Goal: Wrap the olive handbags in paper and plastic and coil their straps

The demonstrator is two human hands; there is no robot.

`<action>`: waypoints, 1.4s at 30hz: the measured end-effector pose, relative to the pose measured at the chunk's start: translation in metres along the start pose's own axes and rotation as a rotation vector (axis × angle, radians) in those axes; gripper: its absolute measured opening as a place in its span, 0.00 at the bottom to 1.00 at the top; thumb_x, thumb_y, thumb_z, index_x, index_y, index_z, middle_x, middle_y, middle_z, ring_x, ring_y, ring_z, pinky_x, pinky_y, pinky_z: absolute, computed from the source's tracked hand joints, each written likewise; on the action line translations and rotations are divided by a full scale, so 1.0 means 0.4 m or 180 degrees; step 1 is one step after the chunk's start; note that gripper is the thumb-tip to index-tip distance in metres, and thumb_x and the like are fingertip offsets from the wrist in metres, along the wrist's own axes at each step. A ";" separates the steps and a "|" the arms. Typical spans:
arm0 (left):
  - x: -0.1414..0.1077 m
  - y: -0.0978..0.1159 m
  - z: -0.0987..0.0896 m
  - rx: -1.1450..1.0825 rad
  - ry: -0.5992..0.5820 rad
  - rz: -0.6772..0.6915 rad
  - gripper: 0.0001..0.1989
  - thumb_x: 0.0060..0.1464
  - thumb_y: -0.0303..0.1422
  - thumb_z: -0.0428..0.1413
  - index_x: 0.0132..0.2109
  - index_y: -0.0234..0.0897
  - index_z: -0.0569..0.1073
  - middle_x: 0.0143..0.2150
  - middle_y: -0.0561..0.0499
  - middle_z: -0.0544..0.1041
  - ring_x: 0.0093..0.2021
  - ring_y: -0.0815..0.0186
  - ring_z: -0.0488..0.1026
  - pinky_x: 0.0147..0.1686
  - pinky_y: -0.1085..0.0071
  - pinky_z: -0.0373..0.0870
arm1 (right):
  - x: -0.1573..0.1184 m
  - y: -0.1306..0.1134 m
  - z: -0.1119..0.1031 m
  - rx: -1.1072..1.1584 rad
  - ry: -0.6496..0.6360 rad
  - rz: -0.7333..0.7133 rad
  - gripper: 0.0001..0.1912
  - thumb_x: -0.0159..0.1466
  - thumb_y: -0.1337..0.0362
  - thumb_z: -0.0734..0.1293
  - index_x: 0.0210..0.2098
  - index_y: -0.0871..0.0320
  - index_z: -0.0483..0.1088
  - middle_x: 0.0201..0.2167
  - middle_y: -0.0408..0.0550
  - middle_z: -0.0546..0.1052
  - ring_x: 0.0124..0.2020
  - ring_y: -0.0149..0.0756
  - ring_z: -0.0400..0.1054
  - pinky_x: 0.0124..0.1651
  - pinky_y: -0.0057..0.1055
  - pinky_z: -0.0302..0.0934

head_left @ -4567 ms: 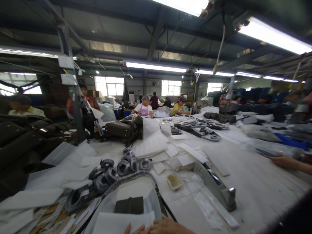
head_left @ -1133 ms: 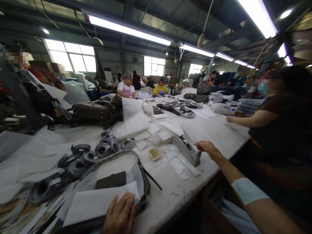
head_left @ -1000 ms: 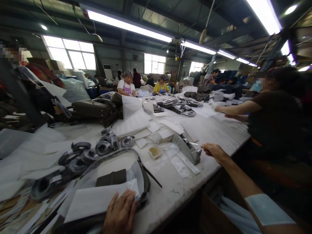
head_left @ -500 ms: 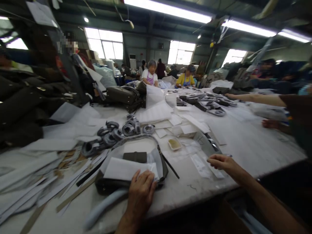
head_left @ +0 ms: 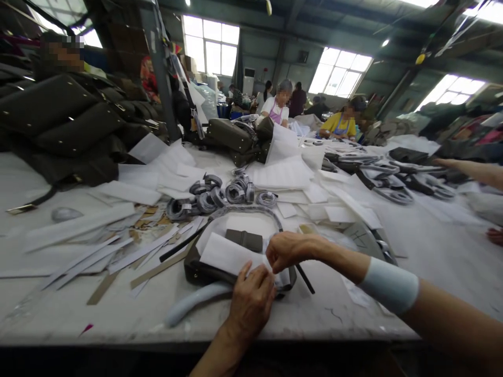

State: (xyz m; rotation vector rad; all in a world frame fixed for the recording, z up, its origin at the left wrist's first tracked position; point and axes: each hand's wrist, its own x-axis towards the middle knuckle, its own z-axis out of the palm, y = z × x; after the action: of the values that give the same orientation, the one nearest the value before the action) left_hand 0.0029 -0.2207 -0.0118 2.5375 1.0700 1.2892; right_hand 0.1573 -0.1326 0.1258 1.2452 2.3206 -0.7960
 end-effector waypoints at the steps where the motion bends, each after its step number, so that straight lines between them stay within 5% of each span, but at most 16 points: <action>1: -0.001 -0.001 0.002 0.0003 0.0012 -0.0014 0.10 0.61 0.27 0.50 0.48 0.38 0.72 0.43 0.48 0.77 0.48 0.63 0.75 0.60 0.55 0.63 | 0.015 -0.003 -0.005 -0.0165 -0.0091 0.0032 0.10 0.53 0.63 0.70 0.35 0.55 0.80 0.28 0.40 0.79 0.28 0.29 0.69 0.27 0.22 0.53; 7: -0.009 -0.004 0.016 -0.0086 0.0031 -0.0127 0.10 0.61 0.28 0.51 0.49 0.38 0.73 0.44 0.48 0.77 0.49 0.62 0.74 0.61 0.55 0.61 | 0.076 -0.020 -0.008 -0.0832 -0.0385 0.0023 0.11 0.54 0.63 0.72 0.37 0.57 0.80 0.31 0.45 0.81 0.30 0.33 0.71 0.29 0.26 0.56; 15: -0.008 -0.002 0.020 -0.0134 0.0008 -0.0221 0.12 0.60 0.27 0.50 0.50 0.38 0.72 0.42 0.50 0.77 0.46 0.62 0.75 0.60 0.54 0.63 | 0.117 -0.042 0.023 -0.2137 -0.0101 -0.0364 0.08 0.58 0.64 0.71 0.25 0.62 0.76 0.28 0.54 0.79 0.33 0.40 0.70 0.45 0.39 0.55; 21: -0.001 -0.003 0.010 0.0007 -0.0145 -0.0178 0.11 0.60 0.27 0.50 0.48 0.40 0.72 0.43 0.49 0.77 0.46 0.61 0.75 0.58 0.53 0.65 | 0.108 0.058 0.038 -0.2205 0.0596 -0.1688 0.12 0.65 0.60 0.65 0.28 0.55 0.76 0.31 0.47 0.78 0.37 0.39 0.66 0.52 0.41 0.48; 29: -0.001 -0.007 0.013 0.0072 -0.0148 -0.0112 0.09 0.59 0.27 0.51 0.45 0.40 0.72 0.40 0.50 0.76 0.43 0.61 0.75 0.57 0.51 0.66 | 0.156 0.095 -0.002 -0.2422 0.0610 -0.0951 0.18 0.59 0.48 0.72 0.31 0.59 0.75 0.32 0.50 0.77 0.39 0.42 0.68 0.56 0.42 0.47; 34: 0.002 -0.006 0.004 0.0130 -0.0158 -0.0044 0.09 0.60 0.26 0.50 0.45 0.40 0.72 0.40 0.50 0.76 0.45 0.62 0.75 0.58 0.52 0.65 | 0.124 0.130 -0.043 -0.1601 0.1468 -0.0023 0.22 0.53 0.59 0.78 0.43 0.62 0.75 0.43 0.55 0.77 0.49 0.47 0.67 0.58 0.41 0.49; 42: 0.000 -0.007 0.020 0.0161 0.0158 0.0035 0.10 0.61 0.26 0.48 0.44 0.41 0.72 0.39 0.52 0.76 0.43 0.64 0.76 0.57 0.55 0.66 | 0.072 0.106 0.079 -0.0874 0.1701 0.0323 0.10 0.59 0.56 0.74 0.36 0.55 0.79 0.37 0.47 0.80 0.43 0.38 0.72 0.54 0.34 0.57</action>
State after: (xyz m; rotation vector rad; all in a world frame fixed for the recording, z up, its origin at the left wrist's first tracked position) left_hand 0.0073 -0.2170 -0.0180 2.5640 1.1138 1.3517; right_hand 0.1799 -0.1162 0.0725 1.5712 2.6222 -0.0992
